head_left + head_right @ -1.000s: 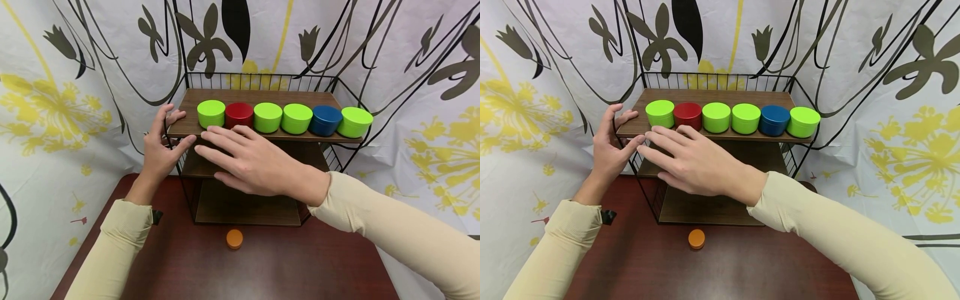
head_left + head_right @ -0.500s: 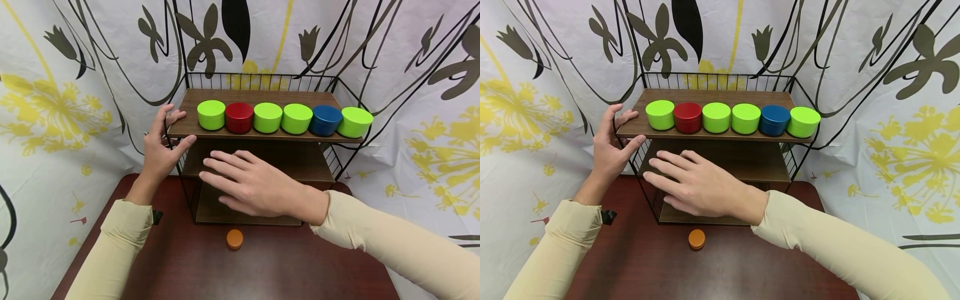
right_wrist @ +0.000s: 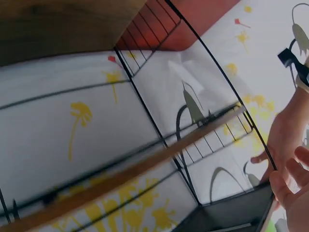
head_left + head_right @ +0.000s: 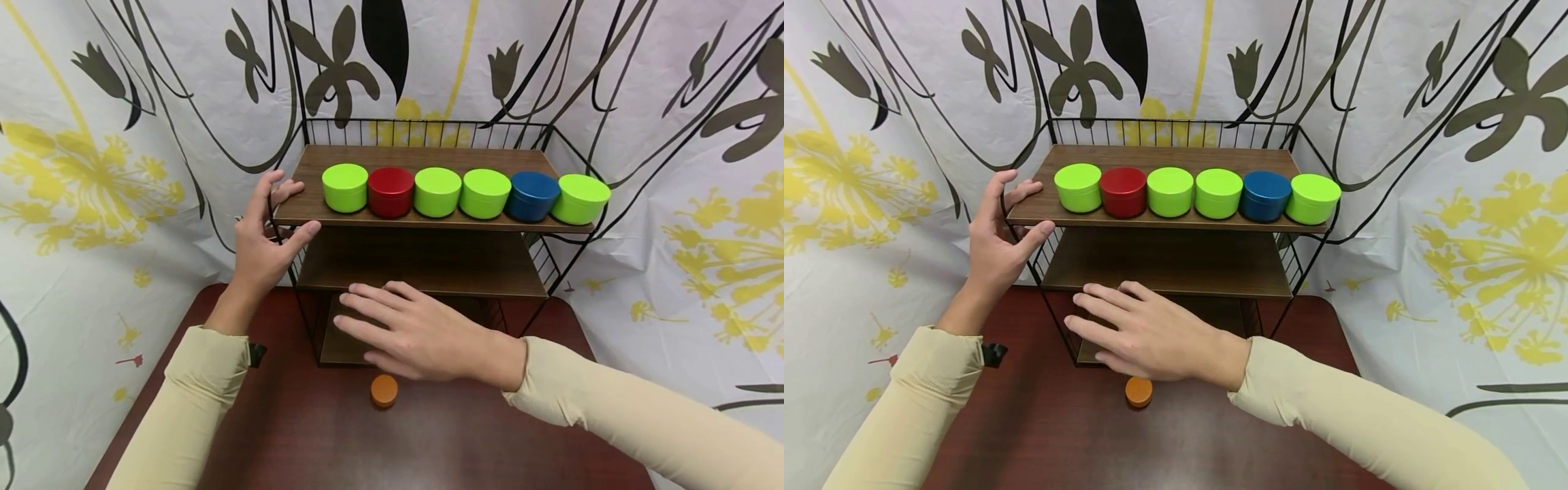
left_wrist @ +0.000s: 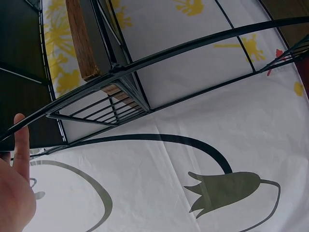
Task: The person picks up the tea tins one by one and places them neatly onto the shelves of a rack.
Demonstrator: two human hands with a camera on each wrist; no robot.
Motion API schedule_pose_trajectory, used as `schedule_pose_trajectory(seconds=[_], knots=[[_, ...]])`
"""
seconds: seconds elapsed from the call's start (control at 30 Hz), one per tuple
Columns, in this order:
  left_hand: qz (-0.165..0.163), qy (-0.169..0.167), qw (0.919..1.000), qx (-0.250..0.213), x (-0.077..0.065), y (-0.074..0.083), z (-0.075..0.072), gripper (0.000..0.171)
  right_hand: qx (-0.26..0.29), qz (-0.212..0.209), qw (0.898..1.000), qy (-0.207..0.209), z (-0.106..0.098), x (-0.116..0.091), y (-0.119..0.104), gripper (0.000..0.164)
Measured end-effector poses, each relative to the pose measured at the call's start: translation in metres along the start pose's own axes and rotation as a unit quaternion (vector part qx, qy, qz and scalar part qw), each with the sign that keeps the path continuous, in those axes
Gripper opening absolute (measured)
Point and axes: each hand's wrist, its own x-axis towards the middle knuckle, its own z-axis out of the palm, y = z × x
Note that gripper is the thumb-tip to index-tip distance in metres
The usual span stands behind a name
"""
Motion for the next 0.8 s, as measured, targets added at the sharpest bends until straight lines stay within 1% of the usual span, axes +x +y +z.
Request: schedule_pose_trajectory(seconds=[0.13,0.27,0.43,0.57,0.67,0.8], knots=[[0.006,-0.007,0.9999,0.009,0.0,0.0,-0.001,0.075,0.004,0.001,1.0,0.001,0.013,-0.006,-0.006,0.057],[-0.001,-0.004,1.0,0.007,0.0,0.002,-0.001,0.075,0.015,0.001,1.0,0.001,0.027,-0.012,-0.011,0.057],[-0.005,0.0,1.0,0.001,0.001,0.016,0.0,0.072,0.025,0.007,1.0,-0.003,0.042,-0.021,-0.018,0.056],[-0.006,0.002,1.0,-0.003,0.002,0.025,0.001,0.07,0.038,0.021,0.999,-0.018,0.056,-0.027,-0.024,0.056],[-0.007,0.003,1.0,0.0,0.002,0.021,0.001,0.071,0.054,0.032,0.998,-0.026,0.066,-0.032,-0.029,0.053],[-0.005,0.0,1.0,0.004,0.0,0.011,0.0,0.072,0.063,0.04,0.997,-0.02,0.081,-0.04,-0.034,0.052]])
